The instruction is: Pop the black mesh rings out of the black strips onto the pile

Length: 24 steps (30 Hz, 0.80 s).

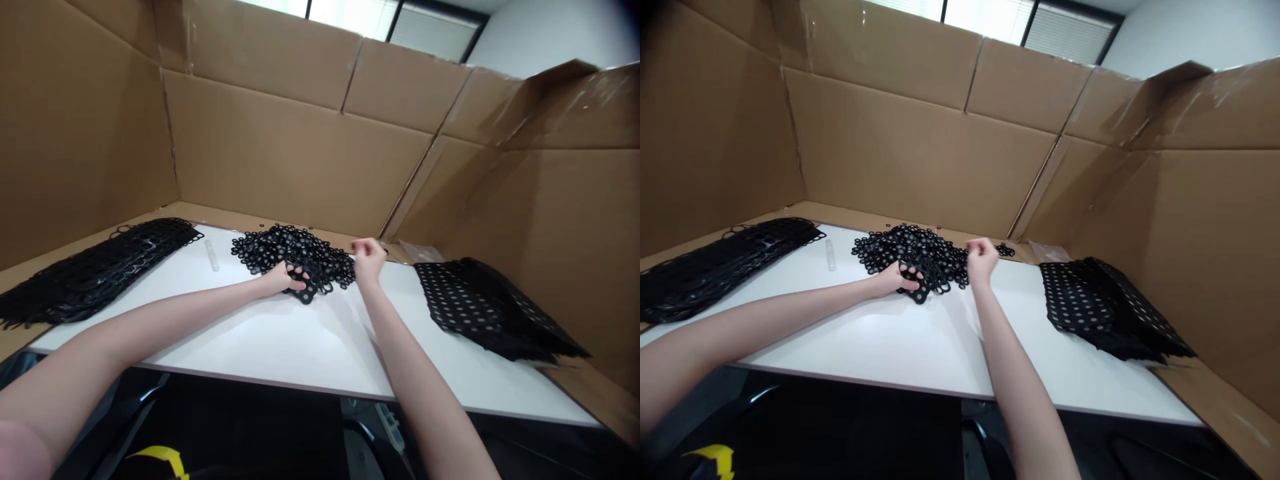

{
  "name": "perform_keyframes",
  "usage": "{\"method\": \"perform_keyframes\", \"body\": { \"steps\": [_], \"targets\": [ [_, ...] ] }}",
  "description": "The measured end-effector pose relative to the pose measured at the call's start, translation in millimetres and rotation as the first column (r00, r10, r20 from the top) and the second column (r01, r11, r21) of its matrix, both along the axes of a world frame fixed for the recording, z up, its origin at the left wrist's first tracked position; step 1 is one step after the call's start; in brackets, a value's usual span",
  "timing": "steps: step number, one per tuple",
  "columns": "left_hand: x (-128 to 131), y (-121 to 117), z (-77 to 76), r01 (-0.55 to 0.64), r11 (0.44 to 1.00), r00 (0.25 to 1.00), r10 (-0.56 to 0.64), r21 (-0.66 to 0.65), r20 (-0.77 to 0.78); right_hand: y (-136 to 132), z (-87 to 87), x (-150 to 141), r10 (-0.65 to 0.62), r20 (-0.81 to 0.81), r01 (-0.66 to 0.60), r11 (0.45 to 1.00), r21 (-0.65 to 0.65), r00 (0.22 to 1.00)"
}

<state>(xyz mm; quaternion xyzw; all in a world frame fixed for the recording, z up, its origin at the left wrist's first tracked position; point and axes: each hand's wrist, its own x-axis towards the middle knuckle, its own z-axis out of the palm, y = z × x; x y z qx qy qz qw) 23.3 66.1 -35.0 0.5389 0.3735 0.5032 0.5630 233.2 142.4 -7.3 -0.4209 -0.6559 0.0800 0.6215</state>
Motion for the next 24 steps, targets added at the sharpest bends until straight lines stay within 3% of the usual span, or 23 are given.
{"method": "perform_keyframes", "body": {
  "steps": [2,5,9,13,18,22,24],
  "targets": [
    [-0.1,-0.5,-0.4,0.025,1.0,1.0,-0.025,0.003,-0.016,8.3,-0.6,16.9,-0.114,-0.102,0.115,0.993,0.002,0.988],
    [-0.2,0.4,-1.3,0.026,0.999,0.999,-0.025,0.021,-0.019,16.6,-6.2,27.1,-0.13,-0.124,0.127,0.992,-0.027,0.984],
    [-0.4,2.0,-2.7,0.018,0.999,1.0,-0.017,0.043,-0.018,21.5,-12.3,3.2,0.02,-0.019,-0.021,0.999,-0.04,1.0],
    [-0.4,1.7,-2.7,0.014,0.999,1.0,-0.013,0.048,-0.022,13.0,-10.0,-21.5,0.195,0.228,-0.194,0.981,-0.026,0.954],
    [-0.9,3.2,-3.4,-0.015,0.998,1.0,0.015,0.054,0.002,-18.2,-3.2,-26.9,0.254,0.356,-0.264,0.964,-0.023,0.899],
    [-2.1,5.4,-4.3,-0.047,0.998,0.999,0.047,0.039,0.005,-33.9,-5.2,-39.3,0.349,0.496,-0.374,0.926,-0.052,0.795],
    [-2.7,5.6,-3.4,-0.052,0.998,0.999,0.052,0.036,0.003,-34.3,-7.2,-44.6,0.337,0.487,-0.369,0.929,-0.032,0.806]
  ]
}}
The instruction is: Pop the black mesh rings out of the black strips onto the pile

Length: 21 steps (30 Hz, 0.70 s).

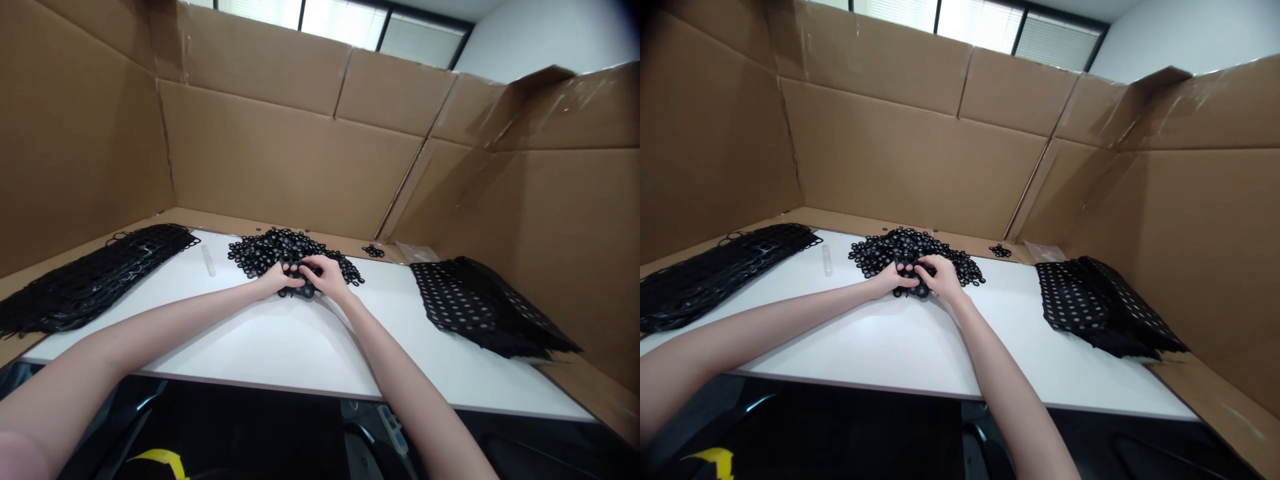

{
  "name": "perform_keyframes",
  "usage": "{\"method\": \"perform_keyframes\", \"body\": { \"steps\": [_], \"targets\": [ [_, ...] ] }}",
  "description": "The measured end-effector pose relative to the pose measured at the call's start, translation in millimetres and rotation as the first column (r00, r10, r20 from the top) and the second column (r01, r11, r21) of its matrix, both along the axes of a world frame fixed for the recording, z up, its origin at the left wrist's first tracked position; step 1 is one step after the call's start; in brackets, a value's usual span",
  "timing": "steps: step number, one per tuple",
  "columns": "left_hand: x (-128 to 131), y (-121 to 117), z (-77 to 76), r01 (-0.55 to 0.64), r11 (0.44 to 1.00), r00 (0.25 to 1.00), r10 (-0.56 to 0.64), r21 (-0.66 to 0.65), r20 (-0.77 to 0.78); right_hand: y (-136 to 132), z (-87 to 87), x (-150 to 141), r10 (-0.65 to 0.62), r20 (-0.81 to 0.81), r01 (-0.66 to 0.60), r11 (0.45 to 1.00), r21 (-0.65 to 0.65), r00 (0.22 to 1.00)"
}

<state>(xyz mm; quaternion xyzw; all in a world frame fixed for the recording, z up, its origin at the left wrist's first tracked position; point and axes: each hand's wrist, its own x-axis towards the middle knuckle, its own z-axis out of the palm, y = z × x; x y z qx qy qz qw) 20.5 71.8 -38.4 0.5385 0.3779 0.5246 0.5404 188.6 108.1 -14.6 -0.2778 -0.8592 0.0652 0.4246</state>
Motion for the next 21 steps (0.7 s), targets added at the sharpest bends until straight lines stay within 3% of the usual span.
{"method": "perform_keyframes", "body": {
  "steps": [7,13,17,21],
  "targets": [
    [-2.0,-1.5,7.3,0.147,0.989,0.987,-0.147,-0.003,-0.058,8.3,1.9,13.8,-0.167,-0.128,0.172,0.984,0.035,0.978],
    [-3.5,-0.4,6.5,0.197,0.98,0.977,-0.197,-0.006,-0.075,2.7,3.6,11.6,-0.335,-0.046,0.338,0.929,0.148,0.941],
    [-4.1,1.1,6.1,0.206,0.978,0.977,-0.206,-0.009,-0.057,-1.1,2.3,3.7,-0.315,0.007,0.311,0.941,0.132,0.949],
    [-4.4,4.4,4.3,0.234,0.972,0.971,-0.235,-0.031,-0.037,-0.3,-0.7,2.5,-0.193,0.012,0.193,0.981,-0.001,0.981]
  ]
}}
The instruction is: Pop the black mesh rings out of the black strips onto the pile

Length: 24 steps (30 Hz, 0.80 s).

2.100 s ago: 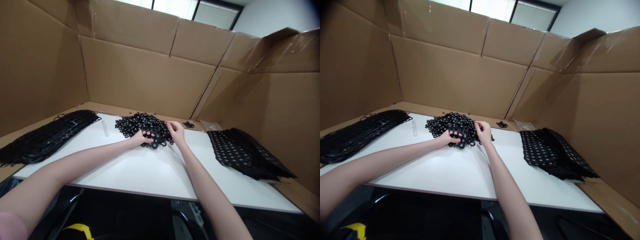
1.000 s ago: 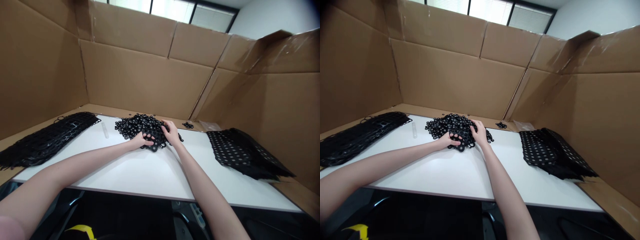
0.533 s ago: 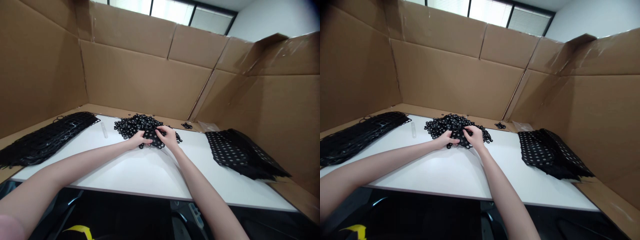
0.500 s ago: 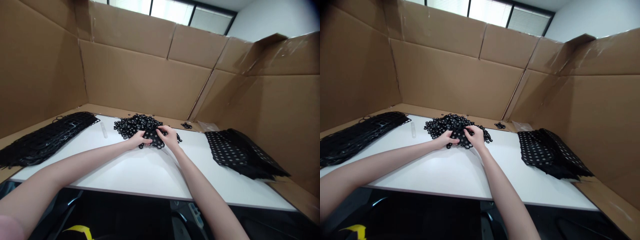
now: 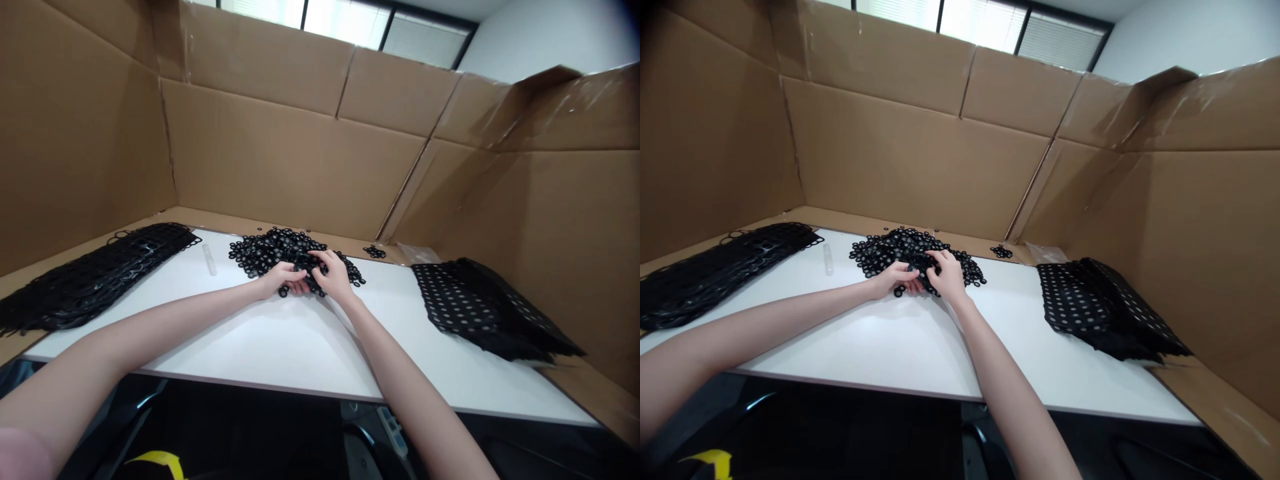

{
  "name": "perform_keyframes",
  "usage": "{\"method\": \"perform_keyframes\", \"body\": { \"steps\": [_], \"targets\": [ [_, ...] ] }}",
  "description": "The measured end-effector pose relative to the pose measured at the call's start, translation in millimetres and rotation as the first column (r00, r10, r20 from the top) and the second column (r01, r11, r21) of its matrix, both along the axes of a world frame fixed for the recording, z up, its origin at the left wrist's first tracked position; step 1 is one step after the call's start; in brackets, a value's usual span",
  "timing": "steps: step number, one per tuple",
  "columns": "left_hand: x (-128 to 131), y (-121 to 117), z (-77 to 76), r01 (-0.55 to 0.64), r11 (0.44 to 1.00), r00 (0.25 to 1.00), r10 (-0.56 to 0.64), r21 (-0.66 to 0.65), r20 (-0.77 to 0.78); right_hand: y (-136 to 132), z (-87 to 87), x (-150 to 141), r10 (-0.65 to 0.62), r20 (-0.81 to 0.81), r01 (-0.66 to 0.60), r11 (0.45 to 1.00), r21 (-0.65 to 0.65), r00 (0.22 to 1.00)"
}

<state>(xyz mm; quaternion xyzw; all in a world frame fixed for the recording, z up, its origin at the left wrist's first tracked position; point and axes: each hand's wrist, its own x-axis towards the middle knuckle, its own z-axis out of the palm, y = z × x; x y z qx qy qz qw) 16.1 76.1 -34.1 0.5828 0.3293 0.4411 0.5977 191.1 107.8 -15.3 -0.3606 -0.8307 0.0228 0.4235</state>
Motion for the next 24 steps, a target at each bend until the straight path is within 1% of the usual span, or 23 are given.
{"method": "perform_keyframes", "body": {
  "steps": [2,3,4,5,7,8,9,10,11,13,14,16,20,24],
  "targets": [
    [-0.2,1.8,-1.4,0.007,1.0,1.0,-0.007,-0.009,0.008,0.3,-0.6,0.9,0.058,-0.031,-0.059,0.997,-0.039,0.998],
    [-0.3,2.6,-2.0,0.007,1.0,1.0,-0.006,-0.013,0.011,0.0,-0.1,1.5,0.056,-0.043,-0.057,0.998,-0.032,0.998],
    [-0.2,3.2,-2.5,0.004,1.0,1.0,-0.004,-0.016,0.015,-0.7,1.1,2.1,0.025,-0.053,-0.025,1.0,-0.004,0.998],
    [0.0,3.8,-2.9,0.0,1.0,1.0,0.001,-0.019,0.02,-1.8,2.9,2.9,-0.03,-0.068,0.033,0.999,0.04,0.997],
    [0.6,4.4,-3.2,-0.016,1.0,0.999,0.017,-0.025,0.031,-4.6,7.8,4.4,-0.152,-0.131,0.17,0.976,0.138,0.98],
    [0.9,4.5,-3.1,-0.023,0.999,0.999,0.024,-0.027,0.035,-6.0,10.5,5.0,-0.186,-0.17,0.215,0.961,0.173,0.968],
    [1.2,4.4,-3.0,-0.028,0.999,0.999,0.029,-0.029,0.039,-7.4,12.8,5.5,-0.183,-0.191,0.219,0.957,0.189,0.964],
    [1.4,4.3,-2.8,-0.031,0.999,0.999,0.032,-0.03,0.042,-8.5,14.5,5.7,-0.142,-0.181,0.177,0.965,0.192,0.973],
    [1.4,4.0,-2.6,-0.032,0.999,0.999,0.033,-0.03,0.043,-9.3,15.3,5.6,-0.077,-0.142,0.102,0.978,0.183,0.987],
    [1.1,3.3,-1.8,-0.032,0.999,0.999,0.033,-0.027,0.042,-10.0,14.2,4.2,0.054,-0.014,-0.052,0.989,0.136,0.998],
    [0.8,2.8,-1.3,-0.031,0.999,0.999,0.032,-0.024,0.039,-10.0,12.6,3.1,0.096,0.045,-0.101,0.989,0.107,0.994],
    [0.2,1.8,-0.3,-0.026,1.0,0.999,0.026,-0.017,0.03,-9.1,8.5,1.0,0.122,0.1,-0.129,0.989,0.068,0.987],
    [0.1,0.0,0.2,-0.01,1.0,1.0,0.01,0.012,-0.003,-5.9,3.5,0.3,0.158,0.084,-0.162,0.986,0.043,0.984],
    [1.1,-0.3,-1.9,-0.011,0.998,0.999,0.014,0.064,-0.04,-4.1,4.0,1.3,0.204,0.078,-0.205,0.979,0.008,0.976]
  ]
}}
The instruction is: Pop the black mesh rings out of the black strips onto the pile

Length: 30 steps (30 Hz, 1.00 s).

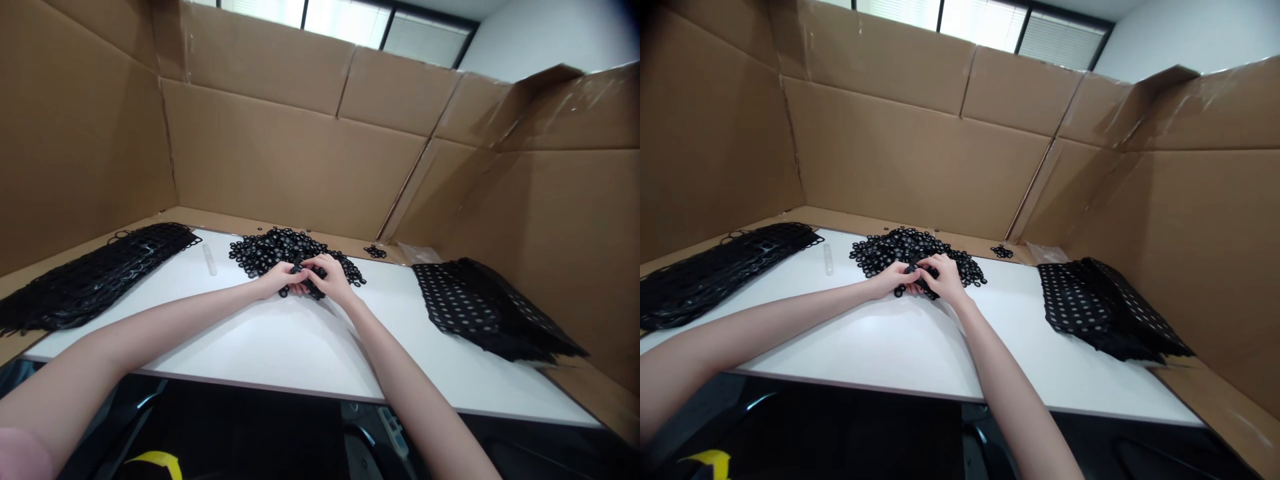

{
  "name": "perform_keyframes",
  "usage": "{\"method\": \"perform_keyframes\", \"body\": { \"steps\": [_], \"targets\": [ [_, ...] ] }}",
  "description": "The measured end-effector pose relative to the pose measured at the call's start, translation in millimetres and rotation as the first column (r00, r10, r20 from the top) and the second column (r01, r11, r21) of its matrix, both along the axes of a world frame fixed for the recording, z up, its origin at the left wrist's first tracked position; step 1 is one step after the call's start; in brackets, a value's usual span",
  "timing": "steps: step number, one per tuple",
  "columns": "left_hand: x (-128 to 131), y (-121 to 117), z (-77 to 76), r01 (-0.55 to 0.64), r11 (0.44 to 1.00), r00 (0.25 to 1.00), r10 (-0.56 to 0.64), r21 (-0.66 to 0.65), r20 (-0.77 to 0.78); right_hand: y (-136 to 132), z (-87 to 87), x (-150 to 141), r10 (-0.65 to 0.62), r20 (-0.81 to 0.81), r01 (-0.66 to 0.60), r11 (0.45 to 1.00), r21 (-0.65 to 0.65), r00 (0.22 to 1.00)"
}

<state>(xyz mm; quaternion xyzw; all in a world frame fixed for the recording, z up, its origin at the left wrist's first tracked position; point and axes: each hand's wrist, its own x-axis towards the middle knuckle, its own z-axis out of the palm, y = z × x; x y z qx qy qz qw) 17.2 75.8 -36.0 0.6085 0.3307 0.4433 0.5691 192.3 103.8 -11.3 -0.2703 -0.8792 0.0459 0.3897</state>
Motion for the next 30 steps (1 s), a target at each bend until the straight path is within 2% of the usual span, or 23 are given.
{"method": "perform_keyframes", "body": {
  "steps": [6,12,17,22,30],
  "targets": [
    [-0.7,0.3,-2.6,0.015,0.997,0.998,-0.009,0.082,-0.067,-0.7,1.0,-2.7,0.008,-0.034,-0.009,0.999,-0.031,0.999],
    [-2.2,-1.6,-2.7,0.01,0.989,0.99,0.011,0.15,-0.138,-2.5,0.2,-4.1,-0.004,0.0,0.004,0.999,-0.039,1.0],
    [-1.6,-4.9,1.0,-0.005,0.984,0.983,0.037,0.178,-0.18,-8.2,-1.8,-10.2,-0.094,0.058,0.097,0.994,-0.049,0.994],
    [-0.4,-7.2,3.0,-0.034,0.983,0.975,0.072,0.178,-0.211,-16.0,-2.2,-20.2,-0.211,0.036,0.214,0.97,-0.119,0.977],
    [-0.9,-6.6,1.4,-0.057,0.983,0.968,0.098,0.176,-0.23,-15.6,-5.2,-26.7,-0.273,-0.001,0.267,0.94,-0.211,0.962]
  ]
}}
